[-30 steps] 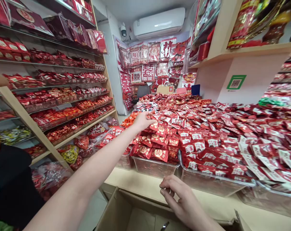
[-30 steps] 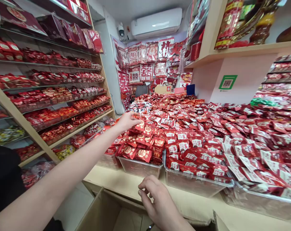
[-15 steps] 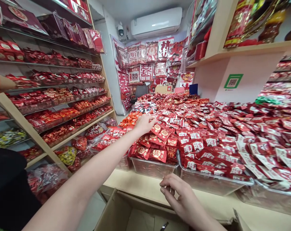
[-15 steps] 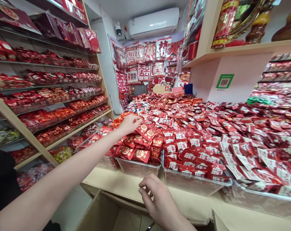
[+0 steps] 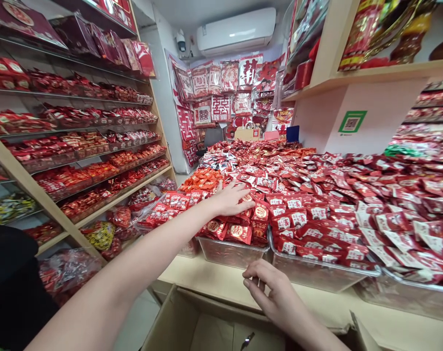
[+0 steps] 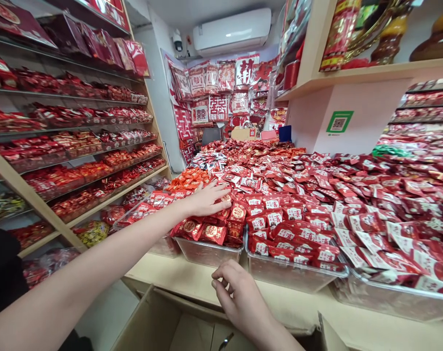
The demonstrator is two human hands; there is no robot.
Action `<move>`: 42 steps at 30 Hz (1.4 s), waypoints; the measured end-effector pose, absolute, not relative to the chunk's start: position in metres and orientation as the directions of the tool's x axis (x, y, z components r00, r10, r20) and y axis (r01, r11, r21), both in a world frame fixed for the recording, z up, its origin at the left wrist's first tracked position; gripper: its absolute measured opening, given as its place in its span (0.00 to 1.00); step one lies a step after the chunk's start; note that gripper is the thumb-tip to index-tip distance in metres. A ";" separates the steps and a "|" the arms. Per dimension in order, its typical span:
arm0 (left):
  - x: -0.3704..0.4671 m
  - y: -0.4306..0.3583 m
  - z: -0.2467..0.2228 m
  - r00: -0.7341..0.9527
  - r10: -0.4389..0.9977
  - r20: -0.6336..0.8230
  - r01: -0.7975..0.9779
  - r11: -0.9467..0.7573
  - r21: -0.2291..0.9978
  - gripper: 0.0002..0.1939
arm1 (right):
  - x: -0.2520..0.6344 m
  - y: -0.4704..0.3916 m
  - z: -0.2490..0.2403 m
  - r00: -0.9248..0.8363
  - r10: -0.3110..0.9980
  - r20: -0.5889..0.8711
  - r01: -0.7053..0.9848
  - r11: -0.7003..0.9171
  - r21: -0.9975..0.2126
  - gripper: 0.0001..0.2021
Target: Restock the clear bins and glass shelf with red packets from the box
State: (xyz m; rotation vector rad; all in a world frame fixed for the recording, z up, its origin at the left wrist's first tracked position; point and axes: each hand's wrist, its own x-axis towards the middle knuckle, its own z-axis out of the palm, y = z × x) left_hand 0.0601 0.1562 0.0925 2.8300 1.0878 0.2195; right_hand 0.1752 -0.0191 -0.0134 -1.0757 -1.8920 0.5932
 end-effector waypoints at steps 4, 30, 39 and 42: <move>0.058 0.160 0.091 0.762 0.638 0.108 0.620 -0.768 0.158 0.27 | 0.182 -0.020 -0.001 -0.233 0.819 0.524 0.478 0.566 -0.672 0.06; 0.031 0.176 0.115 0.690 0.671 0.271 0.593 -0.739 0.319 0.20 | 0.258 0.126 0.117 -0.175 0.963 0.203 0.881 0.246 -0.404 0.06; 0.028 0.144 0.131 0.588 0.741 0.326 0.107 -0.471 0.876 0.18 | 0.206 0.128 0.135 -0.175 0.935 0.310 0.618 0.349 -0.704 0.10; 0.003 0.143 0.116 0.421 0.870 0.258 0.107 -0.330 0.938 0.18 | 0.187 0.126 0.131 -0.189 0.900 0.393 0.603 0.422 -0.677 0.11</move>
